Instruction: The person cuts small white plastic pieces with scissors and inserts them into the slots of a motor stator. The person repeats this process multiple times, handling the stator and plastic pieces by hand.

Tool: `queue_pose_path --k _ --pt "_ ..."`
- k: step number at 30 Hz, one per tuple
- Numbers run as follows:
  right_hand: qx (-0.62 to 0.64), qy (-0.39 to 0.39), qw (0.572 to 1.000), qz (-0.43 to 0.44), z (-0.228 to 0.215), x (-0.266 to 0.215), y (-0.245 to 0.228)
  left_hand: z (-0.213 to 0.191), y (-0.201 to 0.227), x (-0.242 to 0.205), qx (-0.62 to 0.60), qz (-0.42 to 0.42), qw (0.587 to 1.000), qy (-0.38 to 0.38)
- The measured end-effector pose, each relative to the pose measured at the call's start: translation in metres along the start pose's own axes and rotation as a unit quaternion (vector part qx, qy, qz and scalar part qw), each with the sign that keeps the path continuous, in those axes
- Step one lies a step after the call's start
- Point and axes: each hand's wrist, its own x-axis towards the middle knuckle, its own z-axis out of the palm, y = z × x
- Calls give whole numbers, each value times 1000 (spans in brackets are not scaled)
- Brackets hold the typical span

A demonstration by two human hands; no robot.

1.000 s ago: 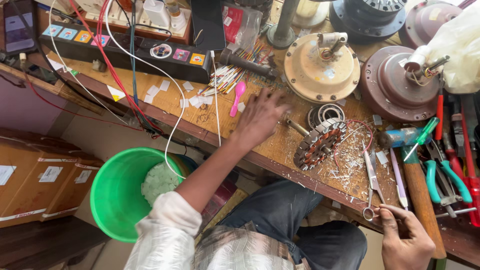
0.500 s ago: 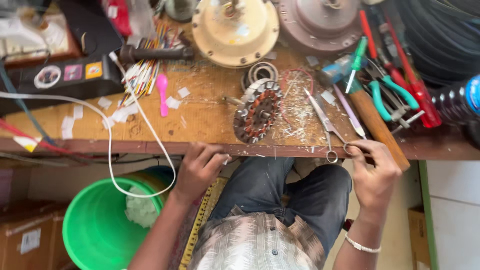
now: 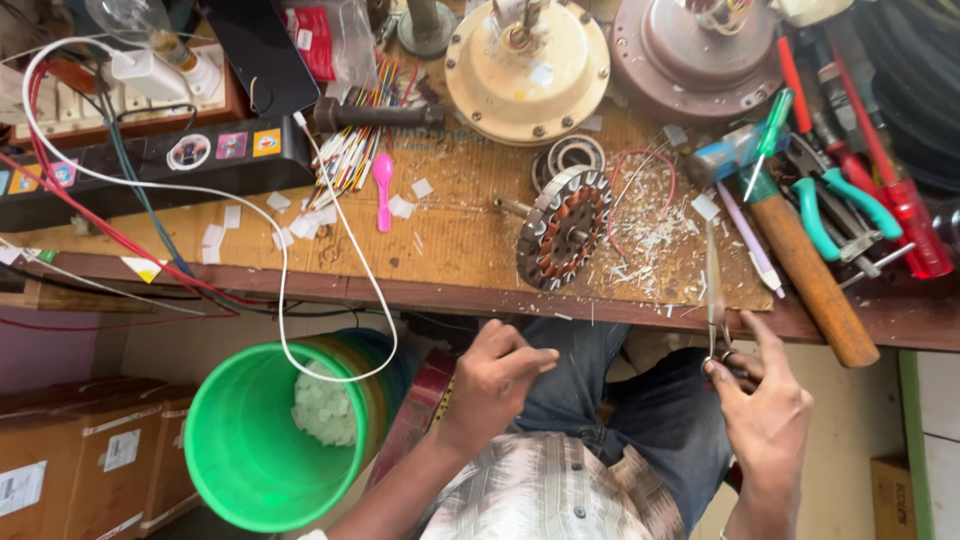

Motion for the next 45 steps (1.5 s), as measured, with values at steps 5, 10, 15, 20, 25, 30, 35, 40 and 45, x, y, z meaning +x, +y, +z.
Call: queue_pose_path --k 5,10,15,20,25,30,35,40,45 --pt "393 -94 914 25 26 -12 44 1 12 0 -135 -77 980 -121" --pt "438 -319 837 68 61 -53 61 5 15 2 -361 -125 905 -190" --pt "411 -555 723 16 65 -72 35 12 22 7 -495 -294 807 -133" --pt "346 -642 684 33 54 -72 13 6 17 12 -510 -317 789 -132" --pt "362 -644 673 21 54 -72 10 0 4 5 -485 -336 785 -189" --pt "355 -633 688 9 53 -71 5 3 -5 6 -473 -343 794 -169" --pt "386 -632 671 17 56 -73 0 1 -10 5 -447 -338 811 -167" --pt "386 -619 683 46 64 -71 1 1 -15 2 -450 -317 823 -139" --pt "376 -599 701 97 70 -71 0 0 -21 1 -458 -319 821 -123"
